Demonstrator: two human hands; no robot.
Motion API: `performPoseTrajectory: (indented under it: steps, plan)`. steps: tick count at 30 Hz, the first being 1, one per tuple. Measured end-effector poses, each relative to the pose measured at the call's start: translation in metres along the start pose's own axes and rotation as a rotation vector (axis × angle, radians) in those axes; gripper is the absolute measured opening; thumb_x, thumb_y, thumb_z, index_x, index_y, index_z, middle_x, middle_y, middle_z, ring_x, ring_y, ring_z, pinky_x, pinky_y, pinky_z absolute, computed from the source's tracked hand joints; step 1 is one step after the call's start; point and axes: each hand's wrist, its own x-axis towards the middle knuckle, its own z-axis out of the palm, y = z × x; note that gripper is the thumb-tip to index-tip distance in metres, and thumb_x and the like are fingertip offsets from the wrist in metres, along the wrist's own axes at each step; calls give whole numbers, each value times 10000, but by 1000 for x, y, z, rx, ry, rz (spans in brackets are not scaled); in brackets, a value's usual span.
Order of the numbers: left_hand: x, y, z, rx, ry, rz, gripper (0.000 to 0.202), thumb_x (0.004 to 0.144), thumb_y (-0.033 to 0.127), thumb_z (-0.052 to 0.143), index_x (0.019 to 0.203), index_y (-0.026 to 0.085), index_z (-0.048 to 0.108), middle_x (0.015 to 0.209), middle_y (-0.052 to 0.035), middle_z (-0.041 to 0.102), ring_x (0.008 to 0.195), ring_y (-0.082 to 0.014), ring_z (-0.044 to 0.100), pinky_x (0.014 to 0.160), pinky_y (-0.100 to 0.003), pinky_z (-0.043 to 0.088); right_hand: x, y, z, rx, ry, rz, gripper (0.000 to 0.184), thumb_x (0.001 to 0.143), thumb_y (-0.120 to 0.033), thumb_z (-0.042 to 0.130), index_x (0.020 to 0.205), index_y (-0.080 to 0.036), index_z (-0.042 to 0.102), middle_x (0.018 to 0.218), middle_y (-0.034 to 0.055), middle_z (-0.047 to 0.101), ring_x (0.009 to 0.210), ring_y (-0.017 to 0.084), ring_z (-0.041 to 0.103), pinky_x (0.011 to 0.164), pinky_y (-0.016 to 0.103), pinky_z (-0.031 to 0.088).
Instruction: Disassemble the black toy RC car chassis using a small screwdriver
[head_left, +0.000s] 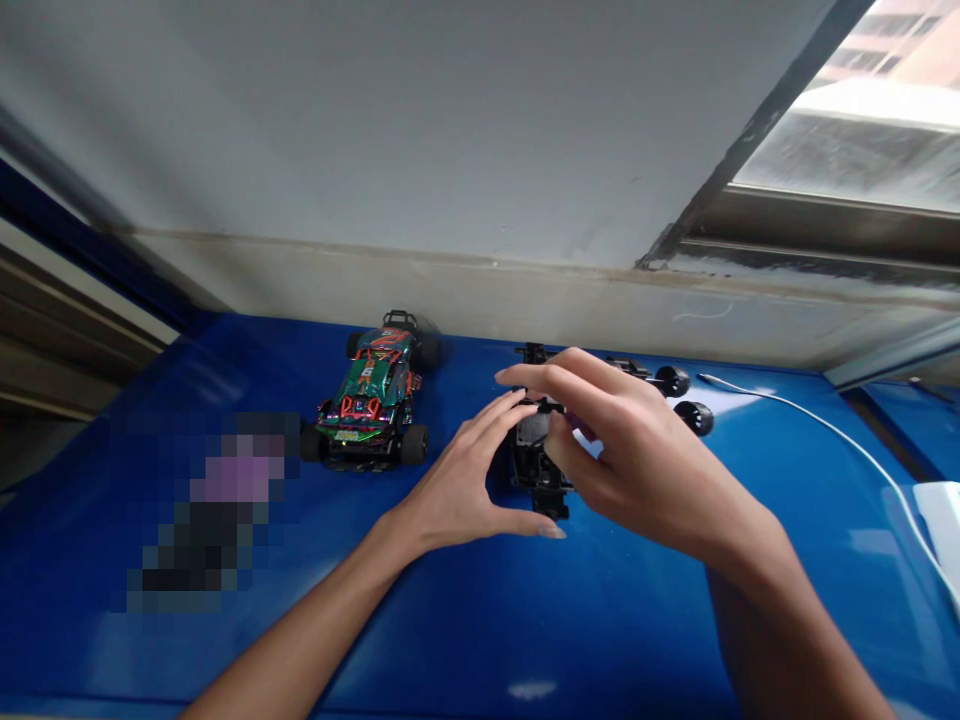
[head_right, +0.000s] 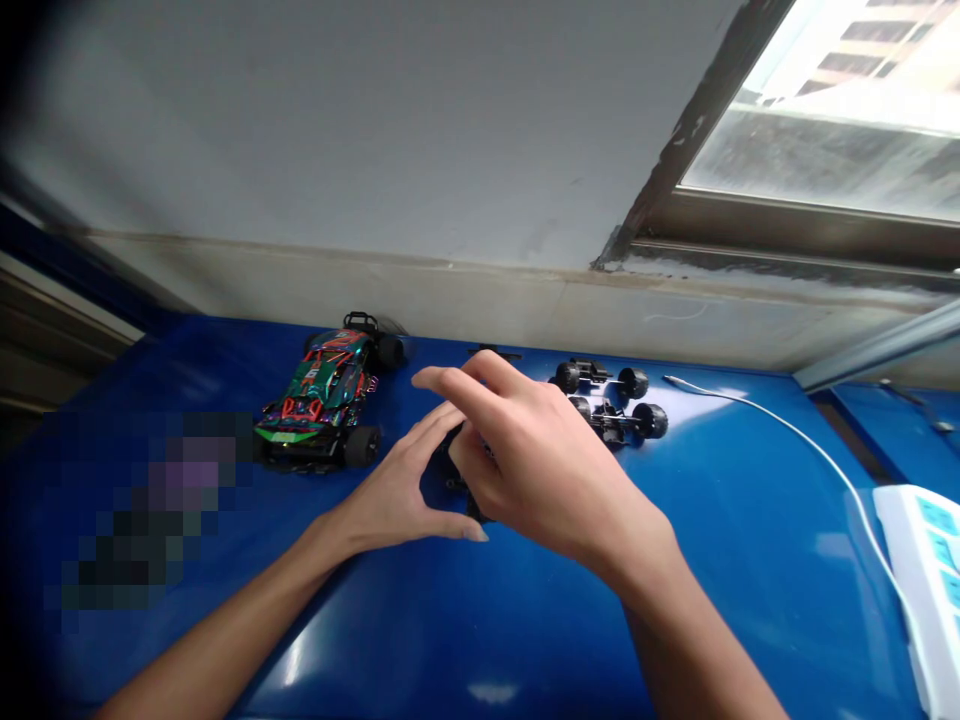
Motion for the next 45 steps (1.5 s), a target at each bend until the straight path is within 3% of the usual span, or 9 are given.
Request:
performPoseTrajectory:
  steps: [19,26,29,34,39,45]
  plan:
    - [3,7,-2,-41,-12,6,1156,667,796,863,1598,288,403,1646,-113,512,1593,-421,375,1281,-619,388,0,1,17,-68,-70,-51,562,959,-40,508,1480,-239,579,1287,90,667,908,196,686,752,336,534]
    - [1,3,0,-21,-17,4,1209,663,759,891,1634,261,370,1743,-136,369,1638,-410,290,1326,-619,319,1,-1,11,-30,8,-67,511,972,-43,473,1435,-200,622,1246,99,679,918,199,692,789,349,552]
    - [1,3,0,-18,-12,2,1203,665,755,893,1630,255,379,1743,-141,368,1640,-413,281,1322,-629,320,2,0,13,-33,0,-66,507,969,-45,480,1429,-194,632,1228,99,701,875,194,687,741,343,544]
    - [1,4,1,-15,-15,5,1212,665,782,874,1631,251,372,1727,-154,397,1632,-409,305,1313,-638,328,3,3,16,-30,-39,-69,494,986,-57,491,1450,-158,626,1219,114,758,1027,230,720,836,351,559]
    - [0,1,1,0,-31,-23,1269,664,822,843,1661,228,328,1749,-171,347,1643,-418,269,1323,-641,306,1,5,6,-32,-11,-69,437,1028,-88,479,1418,-171,657,1122,72,791,845,162,711,706,285,507]
    - [0,1,0,5,-19,14,1238,676,829,828,1660,265,331,1770,-146,307,1650,-411,253,1329,-628,307,-3,1,-5,-8,86,-86,444,1005,-66,511,1406,-181,665,912,8,728,682,104,615,606,238,433]
